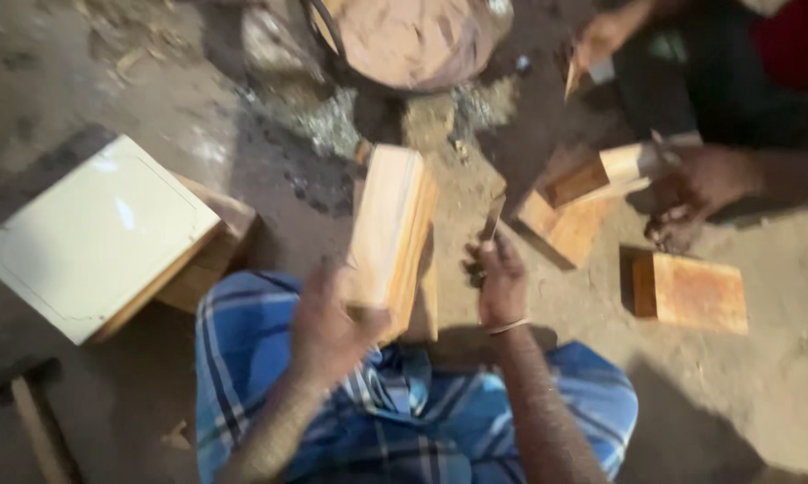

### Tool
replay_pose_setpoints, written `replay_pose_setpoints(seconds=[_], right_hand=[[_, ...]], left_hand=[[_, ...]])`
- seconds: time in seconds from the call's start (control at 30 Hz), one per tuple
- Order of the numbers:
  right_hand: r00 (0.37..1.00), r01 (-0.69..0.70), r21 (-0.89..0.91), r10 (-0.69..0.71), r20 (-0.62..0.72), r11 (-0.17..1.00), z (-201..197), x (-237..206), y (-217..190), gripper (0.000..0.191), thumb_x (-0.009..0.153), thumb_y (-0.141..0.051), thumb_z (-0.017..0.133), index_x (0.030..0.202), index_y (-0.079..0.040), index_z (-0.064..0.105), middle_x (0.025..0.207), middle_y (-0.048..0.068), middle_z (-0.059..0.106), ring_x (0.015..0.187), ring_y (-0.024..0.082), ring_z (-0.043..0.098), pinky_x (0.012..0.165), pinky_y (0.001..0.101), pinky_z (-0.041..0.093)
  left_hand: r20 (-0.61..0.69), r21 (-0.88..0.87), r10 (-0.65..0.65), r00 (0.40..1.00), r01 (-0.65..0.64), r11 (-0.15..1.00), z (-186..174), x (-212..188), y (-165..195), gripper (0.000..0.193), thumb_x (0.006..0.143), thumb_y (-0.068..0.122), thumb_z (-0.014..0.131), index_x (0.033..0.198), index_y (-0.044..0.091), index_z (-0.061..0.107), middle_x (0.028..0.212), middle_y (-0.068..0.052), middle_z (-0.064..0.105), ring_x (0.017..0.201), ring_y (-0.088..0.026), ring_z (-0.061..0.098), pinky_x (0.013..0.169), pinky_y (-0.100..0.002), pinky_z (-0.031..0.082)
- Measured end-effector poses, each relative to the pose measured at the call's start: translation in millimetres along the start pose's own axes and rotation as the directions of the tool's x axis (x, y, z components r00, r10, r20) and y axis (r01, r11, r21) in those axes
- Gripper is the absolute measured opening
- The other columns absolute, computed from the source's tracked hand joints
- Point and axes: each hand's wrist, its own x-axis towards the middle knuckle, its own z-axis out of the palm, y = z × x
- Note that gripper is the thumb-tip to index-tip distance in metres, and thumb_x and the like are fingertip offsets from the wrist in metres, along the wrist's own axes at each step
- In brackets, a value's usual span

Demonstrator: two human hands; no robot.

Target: The person sits on the floor and sands rectangular wooden blocks using a sanding block. They hold the wood in one hand and rub the sanding block across the surfaces, flipping the pieces to work on different sides. Another person is visible nearby performing a similar task.

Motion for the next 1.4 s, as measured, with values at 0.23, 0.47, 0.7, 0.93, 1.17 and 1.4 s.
replay_pose_setpoints(seconds=[0.23, 0.47, 0.7, 0.93, 1.17, 1.4], right_hand=[[0.714, 0.674, -0.702, -0.446, 0.54, 0.23, 75.2, 148.7, -127.8, 0.027, 0.101, -0.024, 0.066, 0.122, -0.009, 0.074, 0.114, 0.015, 0.074, 0.1, 0.031, 0.073, 0.084, 0.0408, 0.058], [0.832, 0.533, -0.765, 0.059, 0.552, -0.362, 170.4, 256.4, -141.1, 0.025, 0.09, -0.033, 0.07, 0.112, -0.023, 0.078, 0.109, 0.01, 0.075, 0.105, 0.033, 0.069, 0.086, 0.0485, 0.055], [0.809, 0.538, -0.801, 0.426, 0.405, -0.261, 183.9, 263.9, -174.0, 0.034, 0.101, -0.039, 0.058, 0.118, -0.015, 0.076, 0.111, 0.008, 0.076, 0.095, 0.028, 0.073, 0.09, 0.0461, 0.054], [0.888, 0.301, -0.715, 0.089, 0.452, 0.631, 79.0, 133.6, -189.3, 0.043, 0.108, -0.04, 0.049, 0.129, -0.011, 0.074, 0.111, 0.015, 0.075, 0.098, 0.023, 0.071, 0.087, 0.0391, 0.061], [0.877, 0.343, -0.18, -0.245, 0.414, 0.922, 58.9, 22.4, -60.5, 0.043, 0.095, 0.004, 0.067, 0.137, -0.005, 0.065, 0.139, 0.015, 0.066, 0.119, 0.027, 0.067, 0.104, 0.0376, 0.056], [0.703, 0.628, -0.759, -0.544, 0.458, 0.171, 78.4, 30.9, -70.5, 0.041, 0.083, 0.002, 0.075, 0.123, -0.007, 0.075, 0.136, 0.007, 0.069, 0.112, 0.034, 0.063, 0.101, 0.0414, 0.051]], left_hand=[[0.254, 0.097, -0.212, 0.943, 0.193, 0.976, 23.3, 44.1, 45.1, 0.104, 0.068, 0.043, 0.085, 0.151, 0.004, 0.034, 0.147, -0.032, 0.033, 0.127, -0.052, 0.044, 0.097, -0.057, 0.047], [0.173, -0.168, -0.091, 0.981, 0.12, 0.978, 57.4, 57.8, 23.1, 0.106, 0.075, 0.03, 0.081, 0.158, 0.002, 0.021, 0.16, -0.039, 0.008, 0.148, -0.057, 0.017, 0.114, -0.058, 0.034], [0.128, -0.241, -0.127, 0.984, 0.155, 0.958, 63.3, 49.0, 11.0, 0.1, 0.077, 0.027, 0.083, 0.155, 0.002, 0.026, 0.158, -0.038, 0.014, 0.145, -0.057, 0.026, 0.113, -0.057, 0.037], [-0.223, -0.257, -0.078, 0.972, 0.018, 0.966, 70.4, 36.3, 6.7, 0.049, 0.101, 0.017, 0.063, 0.142, -0.004, 0.049, 0.148, -0.033, 0.05, 0.138, -0.05, 0.051, 0.115, -0.052, 0.043], [-0.245, -0.253, -0.078, 0.966, 0.014, 0.967, 82.2, 33.8, -2.3, 0.037, 0.106, 0.013, 0.054, 0.14, -0.003, 0.054, 0.143, -0.03, 0.057, 0.134, -0.049, 0.054, 0.112, -0.052, 0.044], [-0.26, -0.291, -0.11, 0.959, 0.031, 0.956, 80.1, 39.4, 3.1, 0.034, 0.108, 0.015, 0.049, 0.136, -0.002, 0.057, 0.141, -0.027, 0.059, 0.133, -0.046, 0.056, 0.111, -0.05, 0.045]])
